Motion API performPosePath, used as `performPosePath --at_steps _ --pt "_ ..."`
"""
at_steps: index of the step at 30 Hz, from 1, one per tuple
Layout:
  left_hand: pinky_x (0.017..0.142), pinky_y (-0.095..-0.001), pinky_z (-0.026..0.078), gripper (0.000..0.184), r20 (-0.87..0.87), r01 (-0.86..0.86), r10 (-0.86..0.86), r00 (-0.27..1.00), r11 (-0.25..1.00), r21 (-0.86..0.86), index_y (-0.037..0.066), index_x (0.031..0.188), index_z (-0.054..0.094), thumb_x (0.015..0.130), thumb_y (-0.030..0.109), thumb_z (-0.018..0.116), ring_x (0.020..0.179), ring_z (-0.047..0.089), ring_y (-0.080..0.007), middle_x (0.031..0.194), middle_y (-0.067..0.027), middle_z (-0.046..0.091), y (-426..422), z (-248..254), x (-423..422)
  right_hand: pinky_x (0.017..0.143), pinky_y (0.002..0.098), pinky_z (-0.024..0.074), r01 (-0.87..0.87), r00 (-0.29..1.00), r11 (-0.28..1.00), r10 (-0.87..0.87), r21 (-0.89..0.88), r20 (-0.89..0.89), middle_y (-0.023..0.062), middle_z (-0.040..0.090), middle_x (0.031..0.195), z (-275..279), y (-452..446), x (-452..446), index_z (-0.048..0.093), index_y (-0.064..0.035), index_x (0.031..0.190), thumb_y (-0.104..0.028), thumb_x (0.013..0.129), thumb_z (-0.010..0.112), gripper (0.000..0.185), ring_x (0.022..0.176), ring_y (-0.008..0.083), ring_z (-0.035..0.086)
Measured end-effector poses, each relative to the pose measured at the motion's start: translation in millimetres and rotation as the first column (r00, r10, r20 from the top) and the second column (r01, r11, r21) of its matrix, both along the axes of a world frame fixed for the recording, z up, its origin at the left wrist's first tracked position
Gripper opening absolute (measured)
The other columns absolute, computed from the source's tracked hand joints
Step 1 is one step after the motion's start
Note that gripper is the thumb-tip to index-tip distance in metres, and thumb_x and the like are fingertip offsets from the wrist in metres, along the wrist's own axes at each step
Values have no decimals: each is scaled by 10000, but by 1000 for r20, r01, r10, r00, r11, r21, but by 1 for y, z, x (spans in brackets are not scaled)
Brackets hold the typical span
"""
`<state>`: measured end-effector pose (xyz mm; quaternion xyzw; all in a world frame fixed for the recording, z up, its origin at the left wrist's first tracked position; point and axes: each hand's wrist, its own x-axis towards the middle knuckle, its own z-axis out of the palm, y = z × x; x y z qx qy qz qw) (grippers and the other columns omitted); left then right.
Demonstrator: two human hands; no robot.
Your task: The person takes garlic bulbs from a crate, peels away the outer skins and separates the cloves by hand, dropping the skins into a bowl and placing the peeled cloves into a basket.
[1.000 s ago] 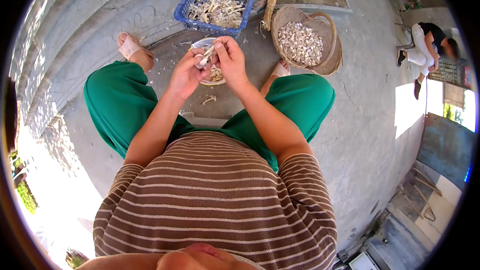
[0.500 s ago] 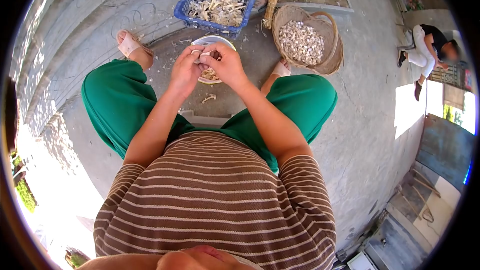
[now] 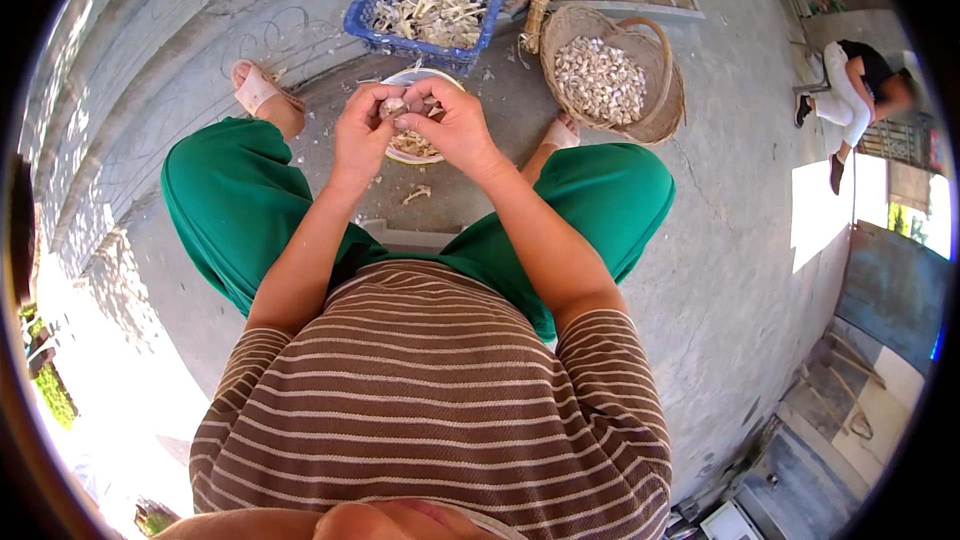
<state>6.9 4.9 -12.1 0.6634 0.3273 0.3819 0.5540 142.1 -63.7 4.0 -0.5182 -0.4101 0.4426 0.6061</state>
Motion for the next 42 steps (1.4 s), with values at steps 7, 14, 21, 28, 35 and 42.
performPosePath --at_steps 7,14,21,28,35,42 --pt "744 -285 494 376 -196 76 -50 979 989 129 43 1102 585 755 -102 562 868 613 -188 1009 -105 619 -6 26 -7 598 249 483 41 916 998 -60 55 398 37 577 766 7 -5 2 561 -39 944 -30 767 704 228 662 88 555" --pt "684 -290 486 353 -177 94 -17 984 893 440 59 1142 565 819 -67 503 777 612 -194 931 -92 638 -4 26 -6 608 298 509 66 854 991 -114 113 507 107 597 779 11 -5 -2 521 -46 934 -97 797 690 224 651 198 627" --pt "715 -296 498 240 -216 140 -157 964 986 -89 28 1097 527 876 -50 472 866 628 -194 1008 -134 622 -8 24 -9 586 296 502 53 830 997 -72 51 553 87 583 695 12 -4 -5 480 -45 854 -132 817 684 225 629 189 622" --pt "593 -197 383 187 118 223 -190 975 871 -438 10 1113 518 936 54 479 693 464 -62 827 -2 542 -10 19 -8 558 301 487 42 843 995 -82 87 532 88 571 678 12 -6 -7 475 -52 850 -120 833 661 199 602 194 604" --pt "578 -189 360 186 194 218 -131 972 806 -550 13 1115 524 950 69 456 691 453 -63 853 -11 538 -12 18 -6 565 321 483 38 785 991 -109 129 609 89 583 707 4 -9 -8 491 -52 889 -103 851 628 150 602 233 593" --pt "568 -196 376 185 238 232 -108 965 769 -595 40 1116 527 955 84 448 672 456 -65 806 -4 510 -5 17 -9 561 244 432 49 972 996 -66 81 226 54 561 734 -4 -7 -8 510 -48 973 -154 938 520 112 639 130 542"
